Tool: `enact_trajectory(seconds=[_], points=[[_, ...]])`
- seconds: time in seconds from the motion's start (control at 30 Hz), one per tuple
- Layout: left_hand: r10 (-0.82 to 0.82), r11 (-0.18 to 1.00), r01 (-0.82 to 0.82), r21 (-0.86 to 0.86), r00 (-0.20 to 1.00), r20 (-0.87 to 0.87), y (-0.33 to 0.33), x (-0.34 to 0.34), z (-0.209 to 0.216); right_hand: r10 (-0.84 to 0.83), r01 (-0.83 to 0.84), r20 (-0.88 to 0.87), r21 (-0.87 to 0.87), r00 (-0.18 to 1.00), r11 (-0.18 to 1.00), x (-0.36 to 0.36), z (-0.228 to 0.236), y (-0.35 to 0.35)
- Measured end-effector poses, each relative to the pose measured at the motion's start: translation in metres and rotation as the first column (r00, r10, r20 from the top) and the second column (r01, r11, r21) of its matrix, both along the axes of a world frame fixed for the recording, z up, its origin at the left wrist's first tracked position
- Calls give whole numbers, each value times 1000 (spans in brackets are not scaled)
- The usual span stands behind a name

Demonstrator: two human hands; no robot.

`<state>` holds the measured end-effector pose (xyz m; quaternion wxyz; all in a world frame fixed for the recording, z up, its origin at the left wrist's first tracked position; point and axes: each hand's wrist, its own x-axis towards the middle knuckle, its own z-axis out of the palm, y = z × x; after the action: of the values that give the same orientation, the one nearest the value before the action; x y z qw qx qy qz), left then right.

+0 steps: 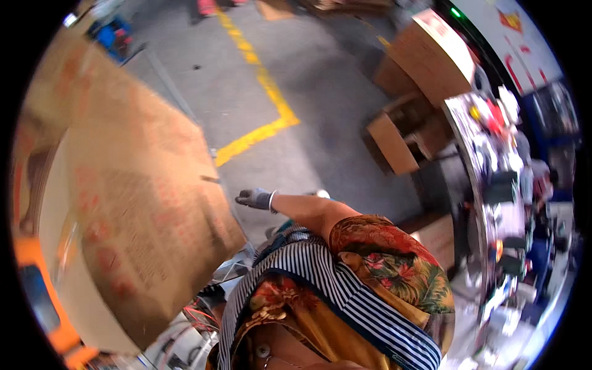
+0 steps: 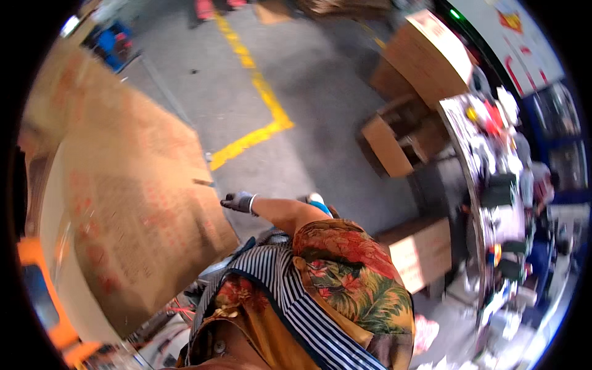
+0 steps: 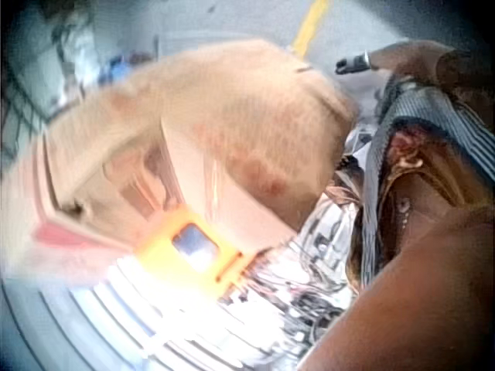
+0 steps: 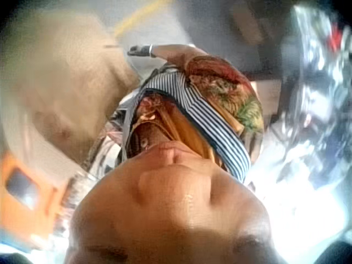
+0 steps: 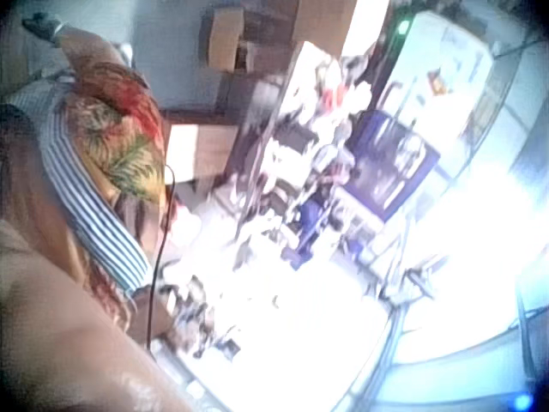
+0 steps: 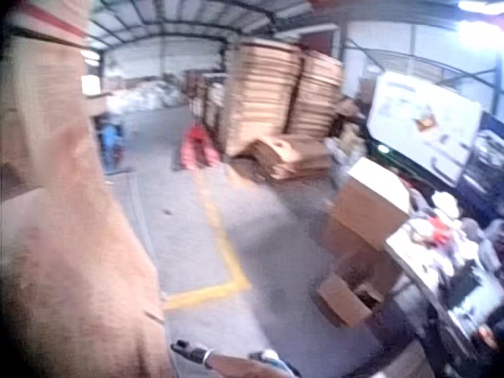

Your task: The person uses a power drill to drive a screw into a wooden handle on a green flask, places the flask into a plastic bag and then into a cardboard box, and finally seals the box with tape.

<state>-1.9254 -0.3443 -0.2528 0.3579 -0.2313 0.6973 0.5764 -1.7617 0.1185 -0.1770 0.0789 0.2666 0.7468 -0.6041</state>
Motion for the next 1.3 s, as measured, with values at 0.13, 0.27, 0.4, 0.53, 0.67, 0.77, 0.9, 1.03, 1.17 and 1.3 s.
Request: enact_trajectory(seconds=[0.13, 0.27, 0.4, 0.53, 0.67, 0.77, 0.9, 1.03, 1.17, 1.3], points=[[-270, 958, 278, -63, 956, 113, 108, 42, 11, -345, 337, 296, 79, 890, 938, 169, -55, 141], [-535, 817, 567, -105, 814, 226, 214, 109, 22, -785, 825, 515, 233, 345, 515, 404, -149, 224], [-649, 696, 703, -143, 702, 293, 312, 165, 31, -712, 692, 690, 449, 134, 565, 518, -162, 309], [-688, 600, 777, -191, 623, 373, 405, 204, 31, -758, 539, 634, 589, 156, 603, 591, -208, 415], [-673, 592, 785, -182, 606, 423, 459, 247, 14, -712, 508, 645, 529, 280, 679, 652, -283, 529], [-808, 452, 882, -134, 468, 359, 472, 247, -5, -673, 484, 692, 509, 261, 712, 683, -328, 547], [-992, 82, 973, -213, 100, 74, 469, 238, -2, -468, 393, 829, 338, 306, 855, 671, -366, 549], [-913, 231, 956, -179, 277, 299, 514, 245, -8, -456, 314, 677, 331, 578, 890, 605, -355, 466], [-976, 61, 992, -108, 82, 203, 576, 239, -26, -450, 262, 641, 370, 622, 891, 537, -293, 366], [-953, -128, 894, -429, -231, -197, 698, 305, -10, -531, 369, 628, 383, 569, 847, 510, -237, 274]])
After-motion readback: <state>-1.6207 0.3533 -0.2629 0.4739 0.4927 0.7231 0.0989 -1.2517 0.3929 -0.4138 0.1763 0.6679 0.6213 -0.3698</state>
